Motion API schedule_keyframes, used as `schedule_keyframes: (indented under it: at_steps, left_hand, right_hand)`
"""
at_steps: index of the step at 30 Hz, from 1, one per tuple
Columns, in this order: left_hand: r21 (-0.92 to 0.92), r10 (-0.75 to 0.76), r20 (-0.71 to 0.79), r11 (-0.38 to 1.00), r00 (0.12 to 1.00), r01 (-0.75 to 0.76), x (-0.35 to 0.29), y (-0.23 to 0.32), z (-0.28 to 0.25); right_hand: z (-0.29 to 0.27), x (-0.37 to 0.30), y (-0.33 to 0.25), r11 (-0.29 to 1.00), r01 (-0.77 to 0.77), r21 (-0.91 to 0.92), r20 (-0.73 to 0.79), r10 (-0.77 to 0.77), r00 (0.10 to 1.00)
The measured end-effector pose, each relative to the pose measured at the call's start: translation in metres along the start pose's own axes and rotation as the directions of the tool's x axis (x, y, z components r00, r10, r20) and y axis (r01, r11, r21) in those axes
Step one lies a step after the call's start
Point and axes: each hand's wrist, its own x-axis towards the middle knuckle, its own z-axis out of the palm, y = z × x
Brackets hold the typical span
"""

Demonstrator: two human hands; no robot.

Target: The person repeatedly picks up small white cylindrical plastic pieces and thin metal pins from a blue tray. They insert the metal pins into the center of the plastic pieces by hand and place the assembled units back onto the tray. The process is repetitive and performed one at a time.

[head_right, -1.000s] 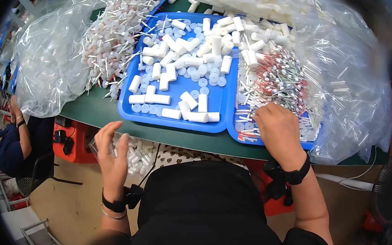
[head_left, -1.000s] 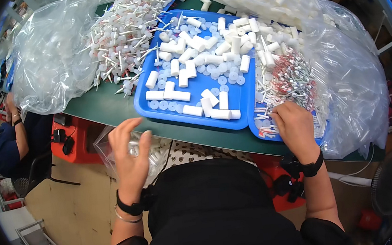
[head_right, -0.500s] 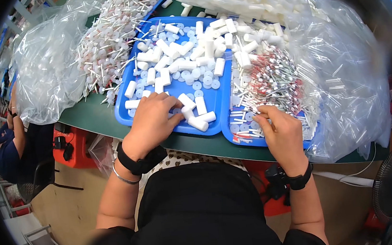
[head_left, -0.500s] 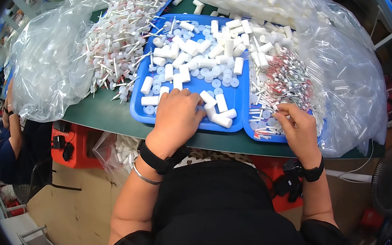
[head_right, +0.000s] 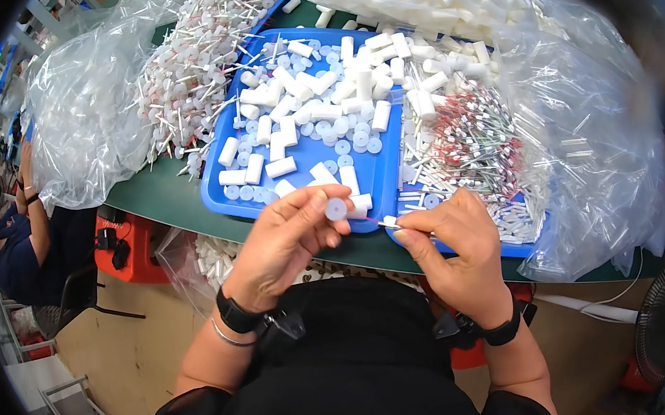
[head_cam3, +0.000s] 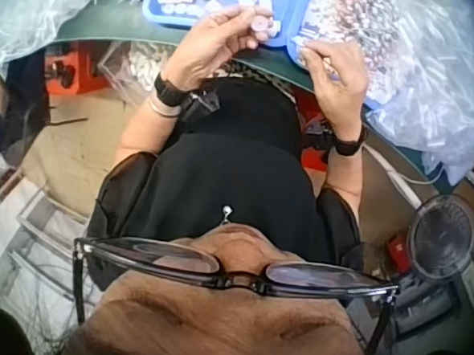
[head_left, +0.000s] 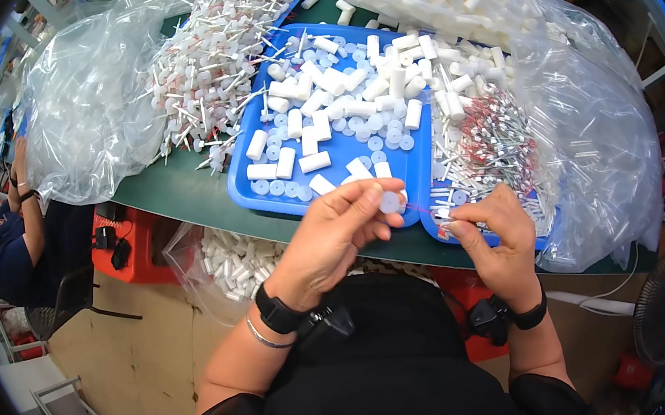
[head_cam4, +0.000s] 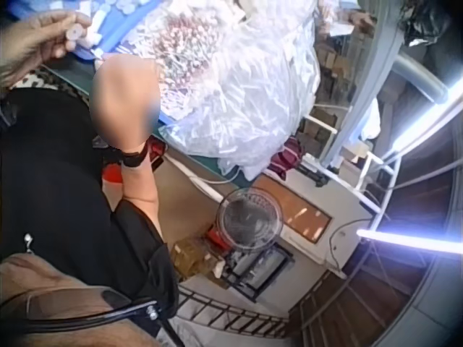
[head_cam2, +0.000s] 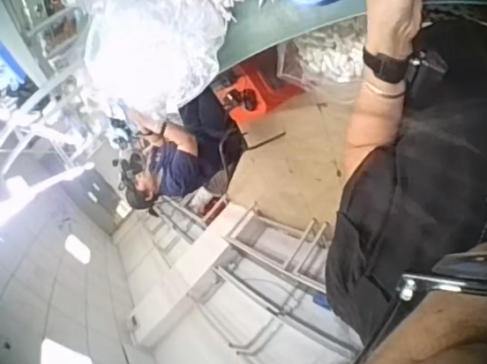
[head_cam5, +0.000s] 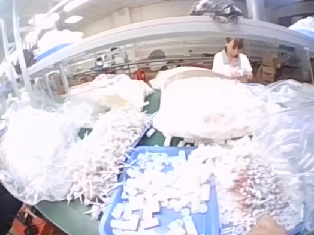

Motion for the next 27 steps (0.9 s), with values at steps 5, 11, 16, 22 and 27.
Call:
schedule_keyframes:
  at_steps: [5,11,16,22,27]
  left_hand:
    - [-0.255,-0.055,0.069,0.964,0.996,0.071,-0.006,-0.019,0.001]
    - [-0.277,-0.047,0.048,0.959,0.998,0.058,-0.007,-0.022,0.0]
    - [-0.157,-0.045,-0.024,0.987,0.999,0.041,-0.01,-0.019,0.006]
    - [-0.244,-0.074,0.018,0.967,0.997,0.077,-0.007,-0.023,0.001]
    - [-0.263,-0.086,0.028,0.961,0.996,0.09,-0.005,-0.024,0.003]
  right_hand:
    - [0.005,0.0,-0.005,0.997,0.052,-0.054,0.073,-0.048,0.996]
    - [0.004,-0.001,-0.006,0.996,0.061,-0.064,0.104,-0.054,0.993]
    - [0.002,-0.001,-0.003,0.999,0.014,-0.042,0.132,-0.009,0.991]
    - [0.004,-0.003,-0.001,1.0,-0.027,-0.001,0.134,0.027,0.991]
    - [0.002,-0.002,-0.002,1.0,0.018,0.01,0.173,-0.019,0.985]
